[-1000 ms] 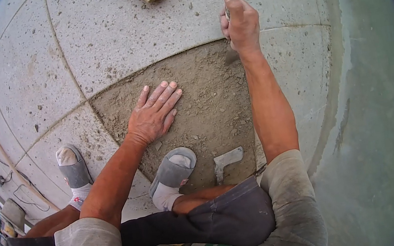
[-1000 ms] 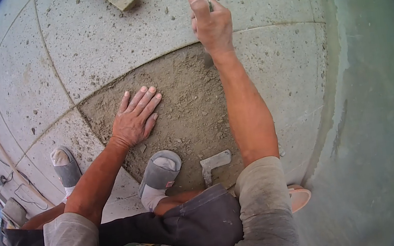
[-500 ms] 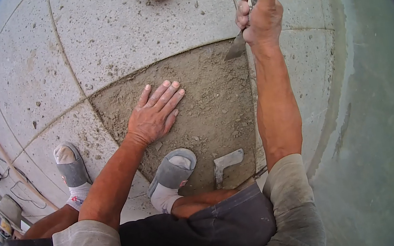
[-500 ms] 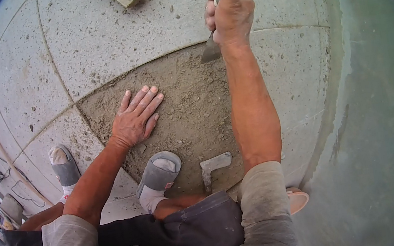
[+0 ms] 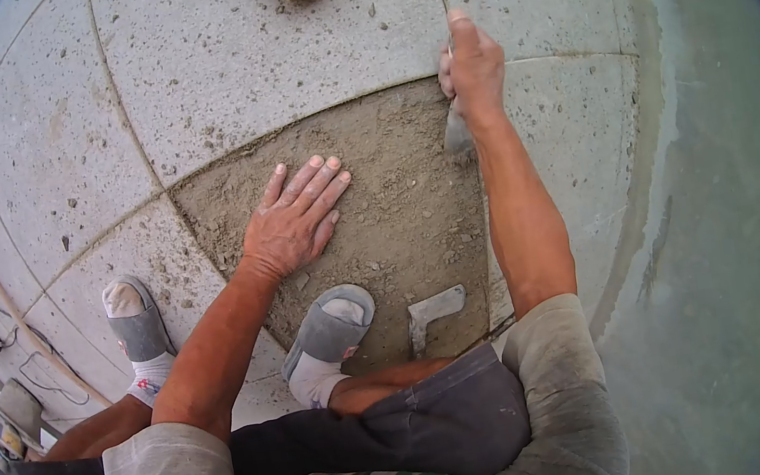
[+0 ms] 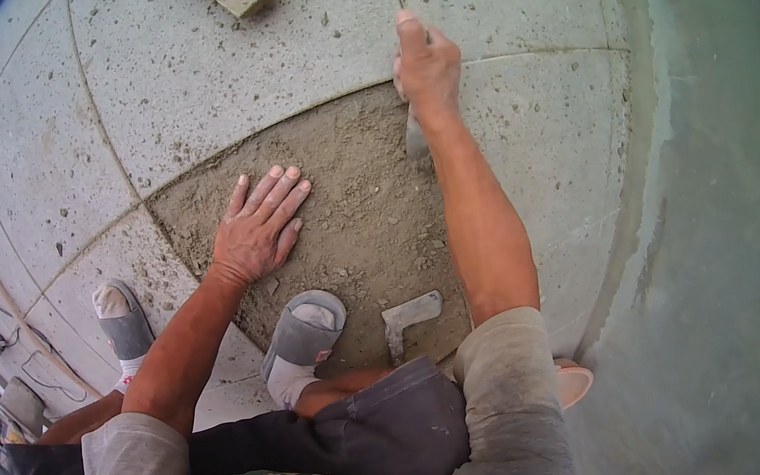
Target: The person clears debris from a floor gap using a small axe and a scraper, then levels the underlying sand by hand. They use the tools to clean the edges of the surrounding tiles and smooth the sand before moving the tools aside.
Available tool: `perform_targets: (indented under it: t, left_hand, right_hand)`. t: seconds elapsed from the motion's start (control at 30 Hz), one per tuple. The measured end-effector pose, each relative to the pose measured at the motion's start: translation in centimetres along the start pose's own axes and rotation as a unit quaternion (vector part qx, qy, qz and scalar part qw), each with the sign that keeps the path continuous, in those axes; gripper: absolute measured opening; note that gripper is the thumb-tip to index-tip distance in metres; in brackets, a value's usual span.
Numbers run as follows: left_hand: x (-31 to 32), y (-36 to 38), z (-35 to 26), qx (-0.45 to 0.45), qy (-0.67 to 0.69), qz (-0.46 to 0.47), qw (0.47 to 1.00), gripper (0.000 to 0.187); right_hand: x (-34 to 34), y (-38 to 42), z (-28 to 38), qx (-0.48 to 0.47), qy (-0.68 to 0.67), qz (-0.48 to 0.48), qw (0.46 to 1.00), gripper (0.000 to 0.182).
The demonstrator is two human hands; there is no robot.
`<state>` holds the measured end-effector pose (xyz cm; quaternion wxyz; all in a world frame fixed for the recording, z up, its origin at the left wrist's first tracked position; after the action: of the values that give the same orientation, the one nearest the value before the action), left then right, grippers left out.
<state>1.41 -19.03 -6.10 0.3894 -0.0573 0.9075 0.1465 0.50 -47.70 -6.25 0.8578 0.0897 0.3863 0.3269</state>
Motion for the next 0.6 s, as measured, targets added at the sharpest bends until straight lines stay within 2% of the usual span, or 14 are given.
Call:
perform_targets:
  t: [0.07, 0.17, 0.27, 0.3, 0.37, 0.4, 0.47, 0.5, 0.53, 0.6]
  left_hand:
    - [-0.4, -1.1, 1.3, -0.014, 0.023, -0.003, 1.000, 0.057]
    - [-0.3, -0.1, -0.2, -0.007, 0.005, 0.009, 1.000, 0.056]
    - [-0.1, -0.1, -0.2, -0.003, 0.007, 0.009, 1.000, 0.056]
    - [-0.1, -0.1, -0.2, -0.007, 0.001, 0.008, 1.000, 0.056]
    - [-0.4, -0.2, -0.1, -0.004, 0.004, 0.004, 1.000, 0.056]
    - [-0.2, -0.1, -0.2, -0.001, 0.007, 0.007, 1.000, 0.056]
    - [-0.6, -0.9, 1.2, -0.012, 0.016, -0.011, 1.000, 0.056]
    - [-0.8, -0.9, 1.1, -0.013, 0.004, -0.001, 1.000, 0.055]
    - [-0.3, -0.1, -0.3, -0.009, 0.002, 0.014, 1.000, 0.055]
    - [-0.5, -1.0, 0.2, -0.006, -0.004, -0.010, 1.000, 0.055]
  right_hand:
    - [-0.7, 0.2, 3.0, -0.040, -0.036, -0.002, 0.999, 0.046]
    - [-5.7, 2.4, 10.3, -0.132, -0.152, -0.085, 0.976, 0.049]
    - [-6.5, 1.7, 12.5, -0.181, -0.194, -0.070, 0.962, 0.048]
    - [-5.5, 1.6, 10.5, -0.156, -0.199, -0.063, 0.965, 0.048]
    - [-1.4, 1.2, 1.5, -0.056, -0.069, -0.055, 0.995, 0.054]
    - [-1.8, 2.3, 1.8, -0.054, -0.066, -0.053, 0.995, 0.054]
    - [-2.7, 3.5, 5.1, -0.157, -0.100, -0.057, 0.981, 0.047]
    - [-4.1, 2.9, 7.1, -0.169, -0.141, -0.043, 0.975, 0.047]
    - [-5.4, 2.3, 8.7, -0.122, -0.199, -0.055, 0.971, 0.048]
    - [-6.4, 0.5, 10.3, -0.133, -0.278, -0.053, 0.950, 0.049]
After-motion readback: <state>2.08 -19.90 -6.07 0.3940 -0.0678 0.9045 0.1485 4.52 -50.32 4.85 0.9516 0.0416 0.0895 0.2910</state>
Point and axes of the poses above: each hand's wrist, its own y-axis away from the middle knuckle, its own x-axis out of the palm, z = x × y, the point moved 9 cm from there along -y, towards the middle knuckle, and after that the axes turned 15 degrees about y, right-handed, at the moved point
